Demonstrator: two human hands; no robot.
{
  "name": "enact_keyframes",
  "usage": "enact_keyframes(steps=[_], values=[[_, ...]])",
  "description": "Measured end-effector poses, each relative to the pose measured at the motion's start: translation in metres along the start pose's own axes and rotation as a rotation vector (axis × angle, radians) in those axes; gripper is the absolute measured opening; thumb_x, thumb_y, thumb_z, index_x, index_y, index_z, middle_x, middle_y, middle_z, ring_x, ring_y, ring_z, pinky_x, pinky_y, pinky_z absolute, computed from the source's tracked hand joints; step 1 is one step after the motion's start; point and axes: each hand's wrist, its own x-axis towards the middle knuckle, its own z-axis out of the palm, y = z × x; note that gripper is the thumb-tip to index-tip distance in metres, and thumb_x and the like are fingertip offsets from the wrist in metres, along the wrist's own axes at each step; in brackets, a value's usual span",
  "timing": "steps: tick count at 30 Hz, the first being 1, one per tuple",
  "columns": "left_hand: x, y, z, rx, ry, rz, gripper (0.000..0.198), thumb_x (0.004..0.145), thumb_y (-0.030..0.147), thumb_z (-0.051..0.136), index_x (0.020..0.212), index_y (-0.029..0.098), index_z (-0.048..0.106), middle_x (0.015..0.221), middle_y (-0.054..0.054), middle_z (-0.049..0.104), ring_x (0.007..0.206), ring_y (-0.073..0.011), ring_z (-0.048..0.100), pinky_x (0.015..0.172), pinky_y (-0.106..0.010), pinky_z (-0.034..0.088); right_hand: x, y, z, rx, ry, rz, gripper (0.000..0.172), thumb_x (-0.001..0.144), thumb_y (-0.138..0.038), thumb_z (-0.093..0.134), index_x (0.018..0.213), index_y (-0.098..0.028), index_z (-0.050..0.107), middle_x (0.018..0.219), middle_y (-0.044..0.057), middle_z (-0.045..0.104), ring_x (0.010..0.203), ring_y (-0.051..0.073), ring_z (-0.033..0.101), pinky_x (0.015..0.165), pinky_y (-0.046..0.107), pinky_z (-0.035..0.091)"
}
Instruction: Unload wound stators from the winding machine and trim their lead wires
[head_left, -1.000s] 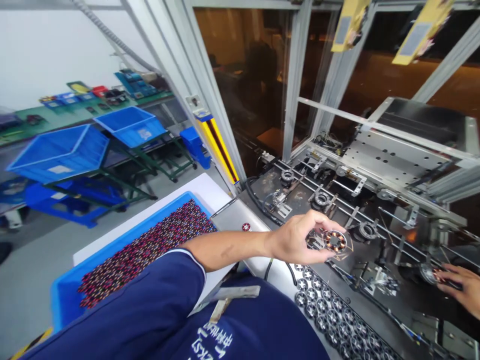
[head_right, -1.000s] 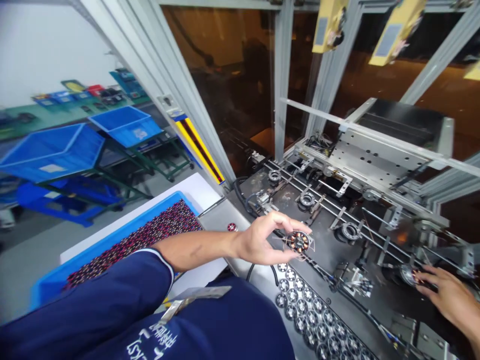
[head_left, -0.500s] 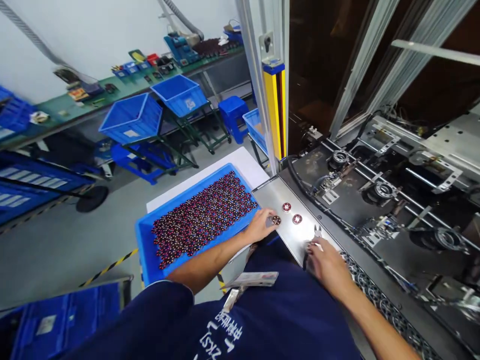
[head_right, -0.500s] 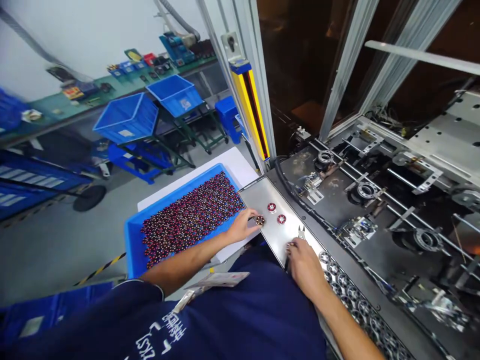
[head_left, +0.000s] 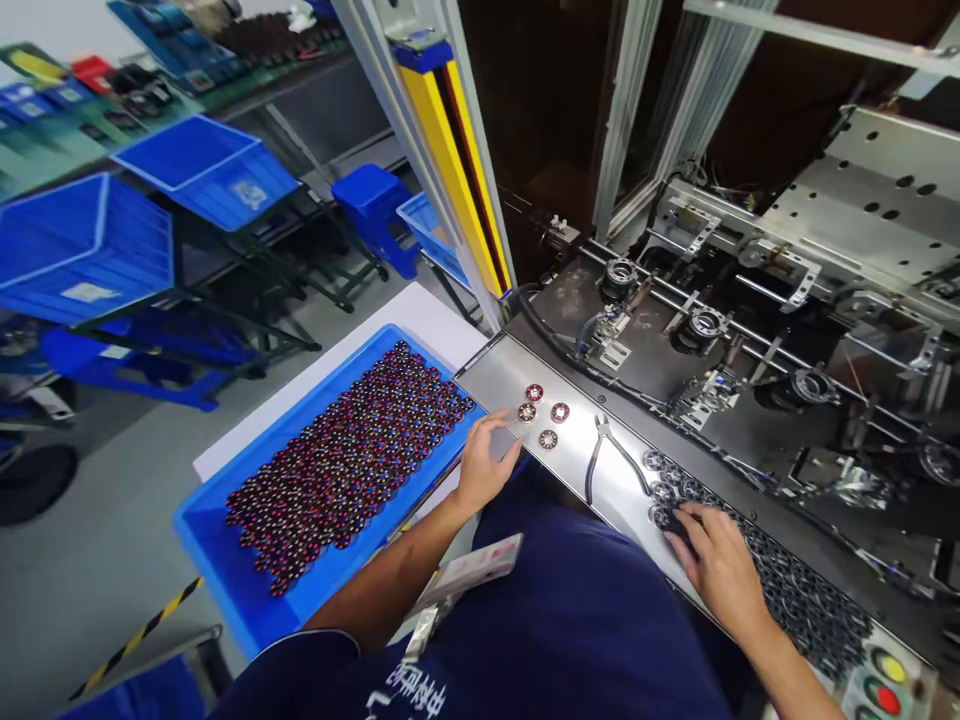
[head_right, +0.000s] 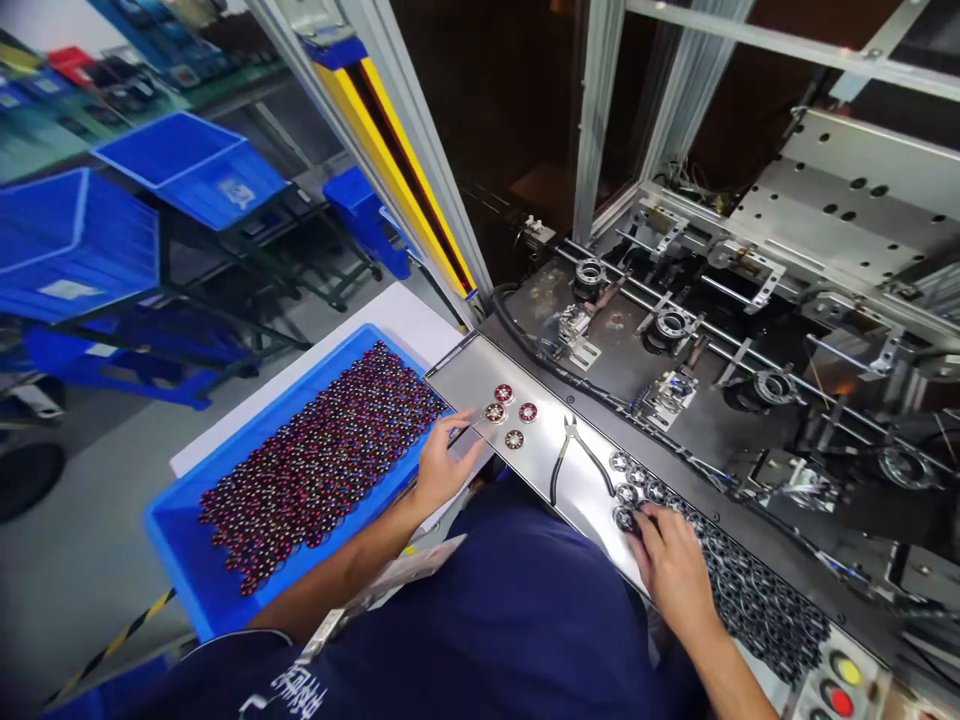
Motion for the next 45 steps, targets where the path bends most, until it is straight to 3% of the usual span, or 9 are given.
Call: enact_keyframes(steps=[4, 11, 15, 19, 24, 31, 37, 41, 45], values=[[0.005, 0.031, 0.004, -0.117, -0.068, 0.039, 0.032, 0.084, 0.024, 0.074, 0.11, 0.02, 0.055, 0.126, -0.014, 0.07, 0.123, -0.0261, 0.065, 0.108, -0.05, 0.05, -0.022, -0.003, 0.011, -0.028, -0.028, -0.001, 0.017, 0.099, -0.022, 0.059, 0.111, -0.013, 0.067, 0.107, 0.015, 0.066, 0.096, 0.027, 0.06, 0.079, 0.042, 0.051], [0.014, 0.085, 0.015, -0.372, -0.384, -0.08, 0.027, 0.081, 0.027, 0.075, 0.105, 0.019, 0.066, 0.121, -0.012, 0.073, 0.119, -0.0251, 0.065, 0.111, -0.047, 0.046, 0.001, -0.013, 0.014, 0.066, -0.015, -0.089, 0.015, 0.099, -0.017, 0.054, 0.104, -0.017, 0.068, 0.101, 0.01, 0.07, 0.09, 0.025, 0.062, 0.079, 0.039, 0.049], [0.009, 0.109, 0.032, -0.604, -0.696, -0.269, 0.041, 0.073, 0.039, 0.084, 0.106, 0.018, 0.072, 0.104, -0.009, 0.076, 0.094, -0.0209, 0.069, 0.094, -0.039, 0.054, 0.029, -0.019, -0.003, 0.201, 0.089, -0.113, 0.012, 0.097, -0.02, 0.058, 0.106, -0.016, 0.066, 0.098, 0.011, 0.069, 0.09, 0.023, 0.063, 0.08, 0.039, 0.054], [0.01, 0.136, 0.044, -0.949, -0.911, -0.483, 0.067, 0.075, 0.066, 0.077, 0.116, 0.014, 0.069, 0.084, -0.007, 0.071, 0.07, -0.0158, 0.068, 0.072, -0.033, 0.056, 0.073, -0.038, -0.036, 0.368, 0.209, -0.133, 0.032, 0.091, -0.016, 0.067, 0.122, -0.014, 0.059, 0.11, 0.013, 0.068, 0.101, 0.023, 0.063, 0.088, 0.039, 0.056], [0.015, 0.159, 0.034, -1.269, -0.809, -0.66, 0.074, 0.07, 0.067, 0.081, 0.125, 0.022, 0.059, 0.086, -0.003, 0.068, 0.075, -0.013, 0.068, 0.076, -0.029, 0.053, 0.112, -0.058, -0.066, 0.454, 0.314, -0.183, 0.037, 0.089, -0.01, 0.069, 0.125, -0.013, 0.059, 0.109, 0.013, 0.068, 0.099, 0.022, 0.063, 0.087, 0.039, 0.054], [0.018, 0.163, 0.029, -1.409, -0.662, -0.701, 0.067, 0.065, 0.058, 0.089, 0.111, 0.019, 0.059, 0.082, -0.001, 0.071, 0.073, -0.0144, 0.072, 0.073, -0.027, 0.054, 0.122, -0.068, -0.066, 0.418, 0.416, -0.157, 0.038, 0.084, -0.002, 0.072, 0.12, -0.014, 0.063, 0.101, 0.011, 0.066, 0.093, 0.021, 0.06, 0.083, 0.038, 0.05], [0.029, 0.158, 0.029, -1.396, -0.676, -0.608, 0.063, 0.066, 0.05, 0.092, 0.108, 0.016, 0.06, 0.077, -0.002, 0.074, 0.066, -0.015, 0.073, 0.064, -0.024, 0.055, 0.133, -0.048, -0.093, 0.704, 0.068, -0.043, 0.028, 0.099, -0.019, 0.058, 0.121, -0.026, 0.072, 0.142, 0.012, 0.058, 0.117, 0.023, 0.066, 0.092, 0.034, 0.058], [0.039, 0.155, 0.023, -1.399, -0.805, -0.53, 0.061, 0.064, 0.045, 0.094, 0.105, 0.015, 0.061, 0.077, -0.004, 0.074, 0.067, -0.0183, 0.075, 0.063, -0.026, 0.058, 0.15, -0.029, -0.106, 1.005, -0.3, 0.031, 0.023, 0.1, -0.029, 0.058, 0.1, -0.029, 0.081, 0.148, 0.009, 0.058, 0.106, 0.022, 0.074, 0.09, 0.033, 0.062], [0.05, 0.155, 0.019, -1.386, -0.94, -0.442, 0.057, 0.064, 0.043, 0.094, 0.103, 0.015, 0.064, 0.086, -0.005, 0.074, 0.072, -0.0162, 0.075, 0.07, -0.028, 0.059, 0.167, -0.025, -0.112, 1.014, -0.464, -0.079, 0.027, 0.099, -0.038, 0.058, 0.09, -0.027, 0.081, 0.147, 0.01, 0.059, 0.118, 0.03, 0.07, 0.1, 0.047, 0.058]])
